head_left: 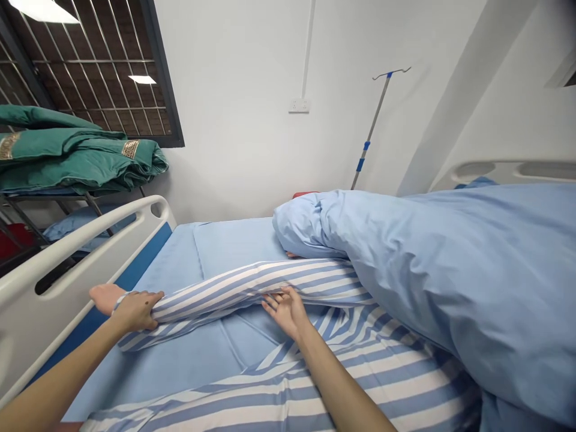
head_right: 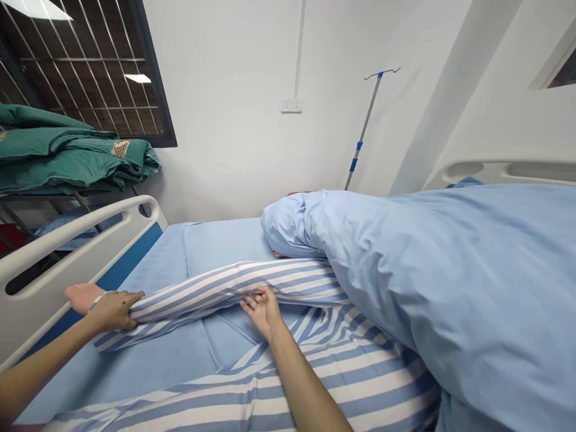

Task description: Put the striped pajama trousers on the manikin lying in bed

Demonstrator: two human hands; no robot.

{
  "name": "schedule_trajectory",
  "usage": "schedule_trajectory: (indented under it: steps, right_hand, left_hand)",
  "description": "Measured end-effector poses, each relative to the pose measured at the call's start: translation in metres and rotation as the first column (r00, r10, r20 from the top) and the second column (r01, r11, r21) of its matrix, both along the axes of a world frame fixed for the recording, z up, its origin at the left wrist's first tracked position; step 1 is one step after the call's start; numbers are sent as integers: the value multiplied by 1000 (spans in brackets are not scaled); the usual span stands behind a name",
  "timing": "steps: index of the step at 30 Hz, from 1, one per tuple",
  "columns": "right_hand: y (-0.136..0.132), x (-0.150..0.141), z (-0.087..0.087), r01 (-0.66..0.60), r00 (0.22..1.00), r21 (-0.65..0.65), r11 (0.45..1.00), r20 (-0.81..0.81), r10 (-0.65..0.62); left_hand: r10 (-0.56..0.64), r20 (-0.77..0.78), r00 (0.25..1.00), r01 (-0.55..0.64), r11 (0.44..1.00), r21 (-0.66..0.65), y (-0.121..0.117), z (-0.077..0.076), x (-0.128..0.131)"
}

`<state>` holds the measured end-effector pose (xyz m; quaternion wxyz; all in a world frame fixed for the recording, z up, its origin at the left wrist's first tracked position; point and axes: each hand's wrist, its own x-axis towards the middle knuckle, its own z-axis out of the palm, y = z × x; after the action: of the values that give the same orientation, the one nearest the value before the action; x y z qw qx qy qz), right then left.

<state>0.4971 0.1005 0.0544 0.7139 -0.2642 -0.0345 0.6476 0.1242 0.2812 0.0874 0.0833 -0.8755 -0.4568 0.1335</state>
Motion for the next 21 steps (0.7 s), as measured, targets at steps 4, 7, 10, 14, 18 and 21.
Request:
schedule_trajectory:
  steps: [4, 7, 10, 14, 18, 21]
  right_hand:
    - [5, 1, -2, -16, 1000, -44, 999, 23, 17]
    - [7, 4, -2, -21, 999, -43, 999, 45, 23]
    - [8, 6, -3, -8, 997, -41, 999, 71, 11]
    - [10, 6, -7, -27, 992, -148, 989, 119, 45]
    - [12, 5, -13, -21, 980, -244, 970, 185, 67]
    - [13, 5, -15, -7, 975, -272, 962, 214, 68]
  left_hand:
    - [-18, -49, 999, 19, 1000, 4, 23, 24, 11]
    - [-38, -70, 997, 42, 998, 47, 45, 52, 24]
    - [-78, -75, 994, 84, 994, 76, 57, 62, 33]
    - [-96, -95, 991, 102, 993, 62, 53, 27, 30]
    - [-67, -30, 997, 70, 994, 85, 48, -19, 24]
    - [-62, 10, 998, 61, 995, 84, 49, -30, 23]
